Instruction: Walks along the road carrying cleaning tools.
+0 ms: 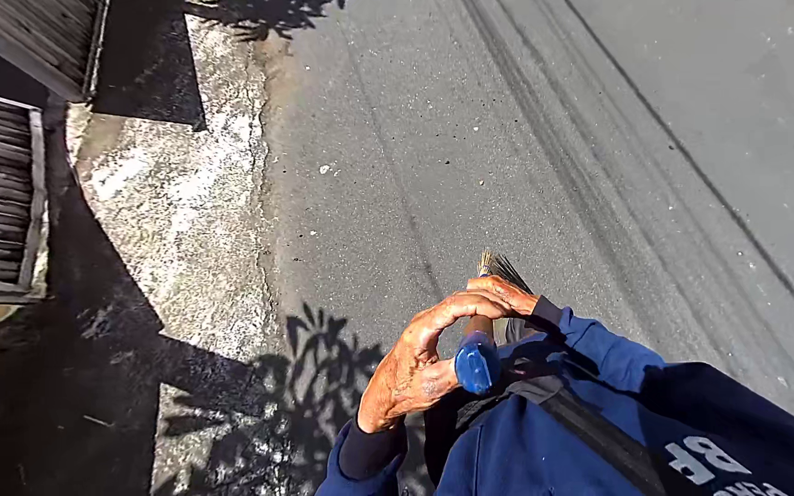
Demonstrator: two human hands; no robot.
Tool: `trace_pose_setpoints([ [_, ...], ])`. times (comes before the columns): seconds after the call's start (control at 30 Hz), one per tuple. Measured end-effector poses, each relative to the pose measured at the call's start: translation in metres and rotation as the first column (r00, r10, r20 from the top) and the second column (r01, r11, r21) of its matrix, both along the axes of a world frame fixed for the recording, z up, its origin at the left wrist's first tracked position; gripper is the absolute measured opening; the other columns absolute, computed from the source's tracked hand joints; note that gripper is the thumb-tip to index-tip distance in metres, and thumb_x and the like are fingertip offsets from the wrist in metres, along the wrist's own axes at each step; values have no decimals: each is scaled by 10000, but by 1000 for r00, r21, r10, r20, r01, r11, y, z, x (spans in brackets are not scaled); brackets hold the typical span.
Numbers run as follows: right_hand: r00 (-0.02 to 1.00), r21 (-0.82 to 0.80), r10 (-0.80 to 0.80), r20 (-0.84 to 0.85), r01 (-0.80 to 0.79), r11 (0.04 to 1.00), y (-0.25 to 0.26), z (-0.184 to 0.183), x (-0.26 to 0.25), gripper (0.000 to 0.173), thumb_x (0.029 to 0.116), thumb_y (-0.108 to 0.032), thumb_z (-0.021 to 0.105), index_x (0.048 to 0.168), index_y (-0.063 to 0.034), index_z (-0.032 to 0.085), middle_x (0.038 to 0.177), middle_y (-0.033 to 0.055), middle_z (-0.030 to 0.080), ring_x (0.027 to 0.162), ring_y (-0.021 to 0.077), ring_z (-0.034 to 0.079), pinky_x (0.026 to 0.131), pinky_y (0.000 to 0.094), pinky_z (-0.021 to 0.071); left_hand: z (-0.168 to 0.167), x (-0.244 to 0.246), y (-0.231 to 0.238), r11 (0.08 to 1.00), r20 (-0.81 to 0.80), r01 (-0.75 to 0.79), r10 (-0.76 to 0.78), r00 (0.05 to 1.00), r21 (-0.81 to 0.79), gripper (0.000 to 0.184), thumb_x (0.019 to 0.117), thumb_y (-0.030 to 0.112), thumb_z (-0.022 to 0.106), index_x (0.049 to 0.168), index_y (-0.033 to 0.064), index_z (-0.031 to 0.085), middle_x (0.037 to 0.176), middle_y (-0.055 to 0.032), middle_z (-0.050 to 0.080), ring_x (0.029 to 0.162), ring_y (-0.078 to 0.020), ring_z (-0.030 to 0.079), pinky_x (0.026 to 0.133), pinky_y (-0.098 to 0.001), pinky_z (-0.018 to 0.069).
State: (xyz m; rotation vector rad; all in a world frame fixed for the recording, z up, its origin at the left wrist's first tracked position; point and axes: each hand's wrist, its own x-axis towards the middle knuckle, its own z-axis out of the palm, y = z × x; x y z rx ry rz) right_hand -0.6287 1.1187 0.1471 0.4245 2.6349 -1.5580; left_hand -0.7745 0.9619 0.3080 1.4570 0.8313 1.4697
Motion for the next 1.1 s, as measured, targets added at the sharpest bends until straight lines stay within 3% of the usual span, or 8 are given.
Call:
trace_pose_setpoints([
  [0.23,983,-151,12,-185,-41,988,102,-3,-128,149,968,-46,583,972,88,650,941,231,669,920,299,656,859,448,520,19,-84,138,998,-253,46,-36,967,31,295,1048,311,591,1067,19,632,1089,-107,704,1153,-167,639,1088,-381,456],
  [0.57,934,-363,237,-266,-325,873,265,10,-270,204,1026,-120,557,1006,36,687,943,170,689,917,221,661,847,397,527,48,-184,349,996,-293,73,-84,953,-48,326,1029,285,634,1192,2,635,1042,-101,707,953,-120,669,867,-269,559],
  [0.7,820,-339,182,-542,-412,846,323,-17,-321,176,943,-98,662,894,71,666,843,191,661,802,246,642,758,383,513,54,-221,426,995,-353,103,-99,930,-5,302,1029,274,611,1116,-14,638,914,-98,684,867,-129,654,836,-272,539],
  [0.8,835,-326,102,-541,-320,890,385,-55,-347,179,924,-126,697,887,46,665,822,165,654,780,229,637,734,369,516,31,-252,486,993,-386,118,-115,915,-16,278,1041,250,592,1069,-22,645,904,-112,663,884,-159,645,835,-298,530],
  [0.87,922,-272,99,-373,-211,939,461,-70,-355,173,941,-123,682,934,49,672,893,173,679,852,232,659,802,380,530,7,-280,536,987,-377,156,-156,913,-29,261,1035,219,597,1073,-32,653,924,-125,661,917,-181,639,874,-322,512],
  [0.97,979,19,-106,-176,111,994,577,-123,-334,168,975,-182,657,1023,-25,695,960,137,703,879,231,685,790,440,566,-35,-326,602,984,-291,178,-167,942,10,199,989,144,595,970,-46,653,861,-122,650,874,-176,630,835,-314,514],
  [1.03,947,297,-309,-92,322,899,641,-123,-316,180,1009,-266,650,1074,-104,693,1040,118,707,946,265,699,829,496,581,-47,-356,634,986,-222,156,-140,965,56,259,1018,160,609,839,-27,622,772,-110,595,794,-179,591,780,-315,489],
  [1.1,901,441,-433,-17,395,806,681,-90,-327,216,997,-294,658,980,-79,679,968,140,688,935,328,689,813,567,559,-49,-386,655,980,-164,171,-153,975,102,303,1043,158,584,808,-32,602,780,-135,585,822,-214,590,844,-347,482],
])
